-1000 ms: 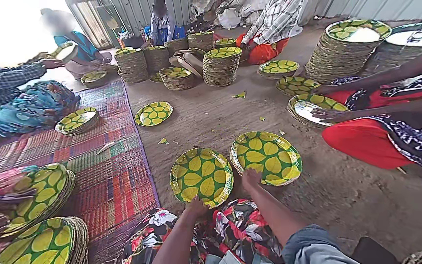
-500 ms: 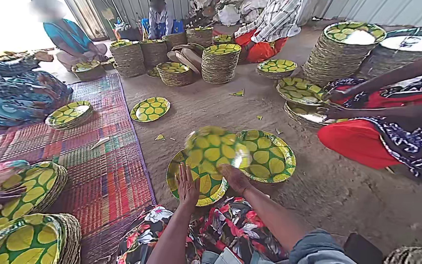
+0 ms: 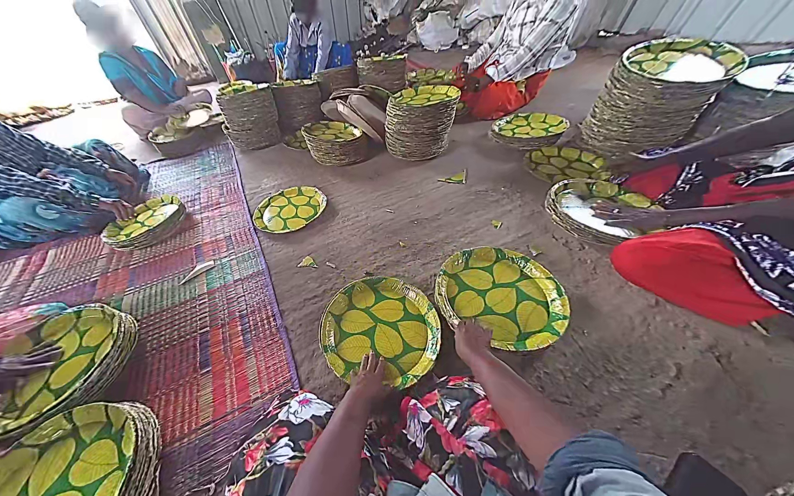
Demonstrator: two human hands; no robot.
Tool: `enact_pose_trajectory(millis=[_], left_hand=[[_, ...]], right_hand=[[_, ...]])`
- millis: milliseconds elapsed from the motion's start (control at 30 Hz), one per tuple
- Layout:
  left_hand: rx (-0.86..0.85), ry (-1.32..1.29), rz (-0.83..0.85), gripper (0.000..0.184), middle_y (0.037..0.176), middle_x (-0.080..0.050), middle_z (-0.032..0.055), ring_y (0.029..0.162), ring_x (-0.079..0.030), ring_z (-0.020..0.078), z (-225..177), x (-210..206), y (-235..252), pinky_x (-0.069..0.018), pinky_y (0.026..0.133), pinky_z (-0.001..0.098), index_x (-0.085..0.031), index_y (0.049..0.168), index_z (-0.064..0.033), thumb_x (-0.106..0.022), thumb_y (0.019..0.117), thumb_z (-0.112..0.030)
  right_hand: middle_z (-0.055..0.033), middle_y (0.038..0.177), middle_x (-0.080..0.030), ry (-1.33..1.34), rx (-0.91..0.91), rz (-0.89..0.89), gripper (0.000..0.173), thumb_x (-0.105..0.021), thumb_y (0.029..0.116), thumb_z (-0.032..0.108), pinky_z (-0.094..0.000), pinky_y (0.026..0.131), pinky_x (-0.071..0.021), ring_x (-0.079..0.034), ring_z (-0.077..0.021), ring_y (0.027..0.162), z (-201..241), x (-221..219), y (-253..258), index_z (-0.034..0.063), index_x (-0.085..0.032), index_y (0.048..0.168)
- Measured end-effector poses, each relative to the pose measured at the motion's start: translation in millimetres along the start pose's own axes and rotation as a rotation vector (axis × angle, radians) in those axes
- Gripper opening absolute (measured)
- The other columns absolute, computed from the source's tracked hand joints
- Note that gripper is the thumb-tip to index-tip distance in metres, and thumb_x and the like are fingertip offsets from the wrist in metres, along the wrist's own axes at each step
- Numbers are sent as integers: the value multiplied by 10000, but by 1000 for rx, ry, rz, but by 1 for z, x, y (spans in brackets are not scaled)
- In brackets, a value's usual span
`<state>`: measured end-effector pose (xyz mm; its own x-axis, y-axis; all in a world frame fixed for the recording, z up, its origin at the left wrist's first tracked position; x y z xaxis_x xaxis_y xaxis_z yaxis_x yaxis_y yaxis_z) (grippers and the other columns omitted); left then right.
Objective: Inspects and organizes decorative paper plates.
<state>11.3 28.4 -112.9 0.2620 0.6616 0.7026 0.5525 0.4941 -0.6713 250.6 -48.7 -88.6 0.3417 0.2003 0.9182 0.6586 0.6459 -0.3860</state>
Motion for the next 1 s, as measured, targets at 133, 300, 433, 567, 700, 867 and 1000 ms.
enact_pose_trajectory(millis=[133,300,433,567,700,867,1000], left_hand=[[18,-2,-30,758,1741,23,130,1608,-4,345,3,-1,4,-150,1236,647,-151,1662,-135,-505,1068,-445],[-2,-85,-66,710,1740,-55,131,1607,-62,336,6,6,7,-162,1235,650,-227,1647,-130,-530,1067,-403],[-87,-205,-760,692,1685,-155,290,1582,-136,427,0,36,-10,-89,1238,673,-256,1615,6,-469,1069,-361],[-150,-146,-970,618,1647,-286,285,1556,-237,436,1,44,-14,-139,1243,643,-374,1574,7,-470,1048,-303],[-22,-17,-110,666,1735,-26,169,1604,-26,375,0,8,1,-135,1240,654,-182,1654,-104,-449,1101,-363],[-24,16,-91,710,1739,-55,137,1605,-66,345,3,2,13,-234,1222,621,-208,1651,-125,-531,1071,-375],[-27,12,-92,715,1741,-50,127,1606,-55,347,4,2,13,-230,1222,626,-203,1653,-132,-537,1068,-374]], right_hand=[[-273,1514,-483,19,-50,-8,432,-508,1011,-14,-644,1154,-326,-441,-426,1436,-3,3,5,-41,-529,1442],[-281,1372,-602,162,25,-320,434,-504,1087,320,-621,1104,-371,-540,-429,1339,-7,25,-2,3,-613,1363],[-289,1384,-606,211,496,-394,347,-443,1086,122,-608,1121,-400,-551,-459,1335,20,27,-28,-58,-661,1287],[-242,1353,-643,-32,968,-78,309,-497,1064,140,-596,1087,-443,-589,-427,1300,43,-15,-25,0,-686,1265],[-210,1613,-411,-124,628,116,448,-534,1013,66,-662,1242,-135,-280,-387,1553,31,-21,-10,51,-569,1460],[-304,1595,-369,29,74,-33,534,-543,1026,93,-676,1184,-266,-334,-457,1503,2,0,-1,-88,-412,1511],[-310,1488,-481,-85,-65,61,377,-511,999,-32,-616,1115,-381,-457,-451,1408,0,2,1,-115,-554,1365]])
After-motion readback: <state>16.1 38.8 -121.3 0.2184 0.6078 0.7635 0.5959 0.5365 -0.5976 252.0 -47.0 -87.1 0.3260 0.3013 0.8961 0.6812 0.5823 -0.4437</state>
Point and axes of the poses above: each hand's wrist, its own y-axis towards the middle knuckle, its own x-axis out of the back of the hand, z = x × y, the point moved 4 cm from there along y, towards the middle knuckle
